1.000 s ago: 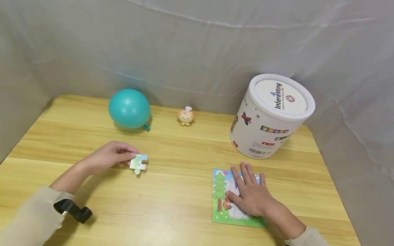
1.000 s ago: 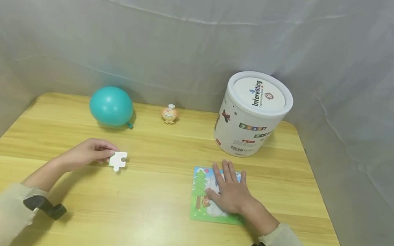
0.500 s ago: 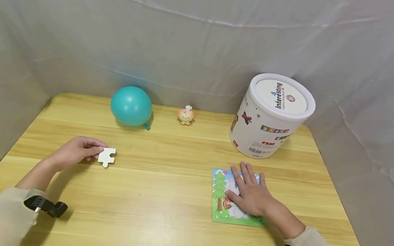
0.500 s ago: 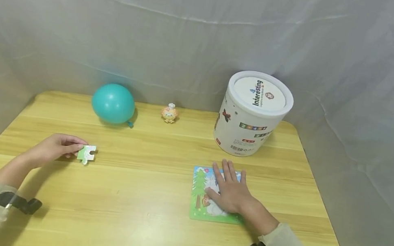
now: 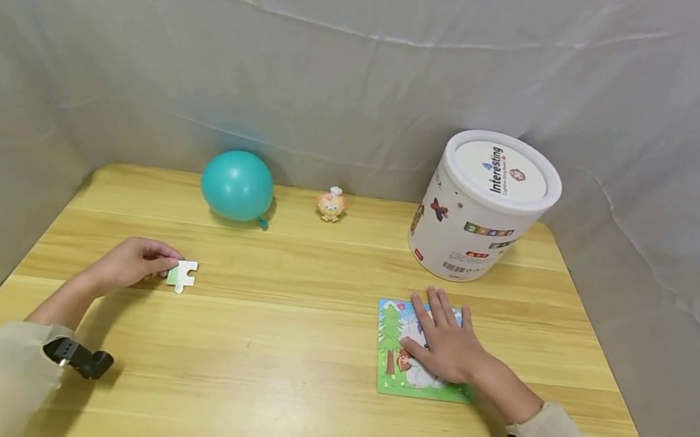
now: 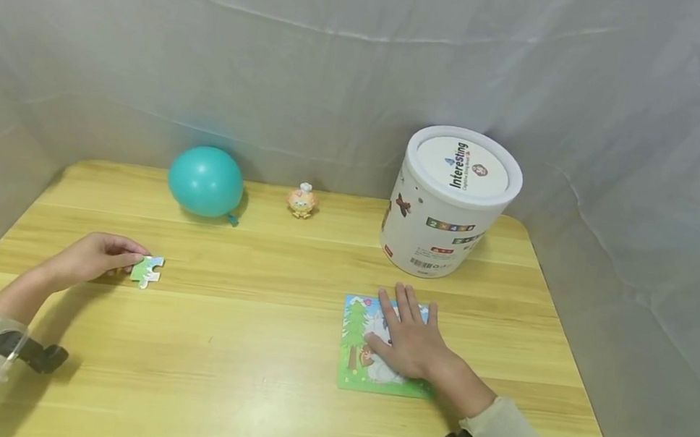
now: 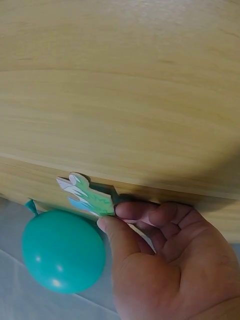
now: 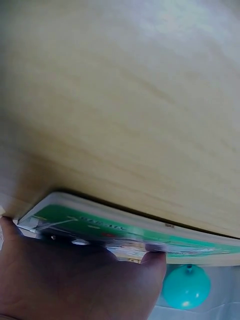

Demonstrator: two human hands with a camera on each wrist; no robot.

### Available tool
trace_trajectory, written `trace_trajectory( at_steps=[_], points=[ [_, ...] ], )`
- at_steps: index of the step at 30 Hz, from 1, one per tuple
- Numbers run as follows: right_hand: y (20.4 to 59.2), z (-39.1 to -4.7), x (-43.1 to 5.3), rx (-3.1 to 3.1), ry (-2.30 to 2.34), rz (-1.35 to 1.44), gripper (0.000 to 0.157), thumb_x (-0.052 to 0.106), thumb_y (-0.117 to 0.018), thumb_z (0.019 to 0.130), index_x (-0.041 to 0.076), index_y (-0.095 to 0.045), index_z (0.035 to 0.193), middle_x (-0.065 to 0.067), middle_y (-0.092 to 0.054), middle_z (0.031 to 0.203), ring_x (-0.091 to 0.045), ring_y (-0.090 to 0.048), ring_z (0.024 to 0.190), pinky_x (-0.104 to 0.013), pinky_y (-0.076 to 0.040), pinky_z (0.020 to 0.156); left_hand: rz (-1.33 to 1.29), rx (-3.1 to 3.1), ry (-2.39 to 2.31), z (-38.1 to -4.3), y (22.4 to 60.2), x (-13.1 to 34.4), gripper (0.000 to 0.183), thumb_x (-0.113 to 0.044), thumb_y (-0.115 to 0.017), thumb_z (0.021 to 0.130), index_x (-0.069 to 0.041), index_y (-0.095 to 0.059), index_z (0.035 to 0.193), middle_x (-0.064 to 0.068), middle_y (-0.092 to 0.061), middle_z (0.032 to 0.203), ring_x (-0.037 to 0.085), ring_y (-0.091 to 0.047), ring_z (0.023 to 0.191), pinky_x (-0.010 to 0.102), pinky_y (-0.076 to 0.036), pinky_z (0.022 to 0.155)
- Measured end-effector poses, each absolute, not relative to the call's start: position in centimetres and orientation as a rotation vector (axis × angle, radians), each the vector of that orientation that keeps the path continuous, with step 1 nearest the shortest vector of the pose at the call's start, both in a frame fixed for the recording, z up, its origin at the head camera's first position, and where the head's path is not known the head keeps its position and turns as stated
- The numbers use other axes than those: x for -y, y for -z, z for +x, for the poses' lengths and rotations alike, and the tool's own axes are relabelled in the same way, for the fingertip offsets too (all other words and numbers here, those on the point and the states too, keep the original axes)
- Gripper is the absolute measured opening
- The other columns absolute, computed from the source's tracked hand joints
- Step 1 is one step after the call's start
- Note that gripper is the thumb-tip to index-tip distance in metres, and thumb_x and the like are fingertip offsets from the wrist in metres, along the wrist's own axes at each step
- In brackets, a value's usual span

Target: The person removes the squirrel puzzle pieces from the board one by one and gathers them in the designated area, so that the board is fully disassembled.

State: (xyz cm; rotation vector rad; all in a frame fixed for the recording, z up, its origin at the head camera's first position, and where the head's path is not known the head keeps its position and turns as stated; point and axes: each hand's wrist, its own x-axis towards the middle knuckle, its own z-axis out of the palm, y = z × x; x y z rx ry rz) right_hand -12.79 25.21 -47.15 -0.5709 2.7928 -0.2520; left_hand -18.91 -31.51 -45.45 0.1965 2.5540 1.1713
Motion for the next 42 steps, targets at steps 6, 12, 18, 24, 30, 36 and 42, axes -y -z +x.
trace_trajectory(
  at_steps=[6, 12, 18, 24, 30, 36, 42],
  points=[
    [47.2, -12.8, -25.2, -2.791, 0.242, -0.567, 0.086, 0.058, -0.043, 0.104, 0.007, -0.009, 0.164, -0.024, 0.000, 0.167, -0.043, 0.000, 0.154, -0.074, 0.000, 0.114, 0.200, -2.575, -1.138, -18.9, 45.2, 31.1, 0.032, -0.018, -0.056, 0.106, 0.007, -0.066, 0.124, 0.009, -0.063, 0.090, 0.016, -0.051, 0.073, 0.028, -0.046, 0.058],
    [47.1, -12.8, -25.2, -2.790, 0.239, -0.566, 0.086, 0.058, -0.044, 0.104, 0.007, -0.009, 0.163, -0.024, 0.000, 0.167, -0.043, 0.000, 0.154, -0.075, -0.001, 0.113, 0.189, -2.563, -1.153, -18.8, 45.2, 31.0, 0.035, -0.018, -0.054, 0.107, 0.008, -0.062, 0.130, 0.010, -0.063, 0.093, 0.017, -0.051, 0.075, 0.028, -0.046, 0.058],
    [47.0, -12.8, -25.1, -2.786, 0.250, -0.561, 0.086, 0.057, -0.045, 0.104, 0.006, -0.010, 0.163, -0.025, 0.000, 0.167, -0.043, 0.000, 0.154, -0.075, -0.001, 0.113, 0.177, -2.554, -1.169, -18.6, 45.2, 31.0, 0.035, -0.014, -0.052, 0.108, 0.009, -0.059, 0.132, 0.011, -0.064, 0.095, 0.018, -0.053, 0.078, 0.028, -0.047, 0.060],
    [47.1, -12.8, -25.1, -2.789, 0.273, -0.573, 0.086, 0.057, -0.045, 0.104, 0.005, -0.011, 0.163, -0.025, -0.001, 0.167, -0.044, -0.001, 0.154, -0.075, -0.001, 0.113, 0.190, -2.556, -1.169, -18.5, 45.1, 31.0, 0.039, -0.019, -0.054, 0.108, 0.009, -0.056, 0.136, 0.014, -0.065, 0.103, 0.020, -0.054, 0.084, 0.028, -0.049, 0.063],
    [47.1, -12.8, -25.0, -2.838, 0.300, -0.616, 0.085, 0.056, -0.048, 0.103, 0.004, -0.018, 0.162, -0.028, -0.009, 0.166, -0.047, -0.008, 0.152, -0.077, -0.007, 0.112, 0.226, -2.563, -1.189, -18.5, 44.7, 30.5, 0.045, -0.027, -0.055, 0.107, 0.006, -0.055, 0.138, 0.021, -0.065, 0.119, 0.025, -0.059, 0.096, 0.029, -0.053, 0.068],
    [46.7, -12.7, -24.9, -2.872, 0.348, -0.600, 0.088, 0.057, -0.053, 0.100, 0.001, -0.022, 0.160, -0.028, -0.016, 0.164, -0.046, -0.014, 0.151, -0.075, -0.010, 0.113, 0.332, -2.568, -1.247, -18.6, 43.1, 27.6, 0.043, -0.024, -0.058, 0.106, 0.006, -0.057, 0.137, 0.024, -0.063, 0.125, 0.033, -0.064, 0.104, 0.036, -0.057, 0.077],
    [46.5, -12.6, -25.8, -2.840, 0.454, -0.572, 0.092, 0.057, -0.052, 0.101, -0.003, -0.015, 0.160, -0.024, -0.009, 0.167, -0.042, -0.008, 0.154, -0.071, -0.005, 0.116, 0.532, -2.567, -1.289, -19.3, 42.2, 23.2, 0.032, -0.011, -0.061, 0.103, 0.008, -0.062, 0.129, 0.024, -0.064, 0.120, 0.032, -0.065, 0.097, 0.038, -0.057, 0.079]
  ],
)
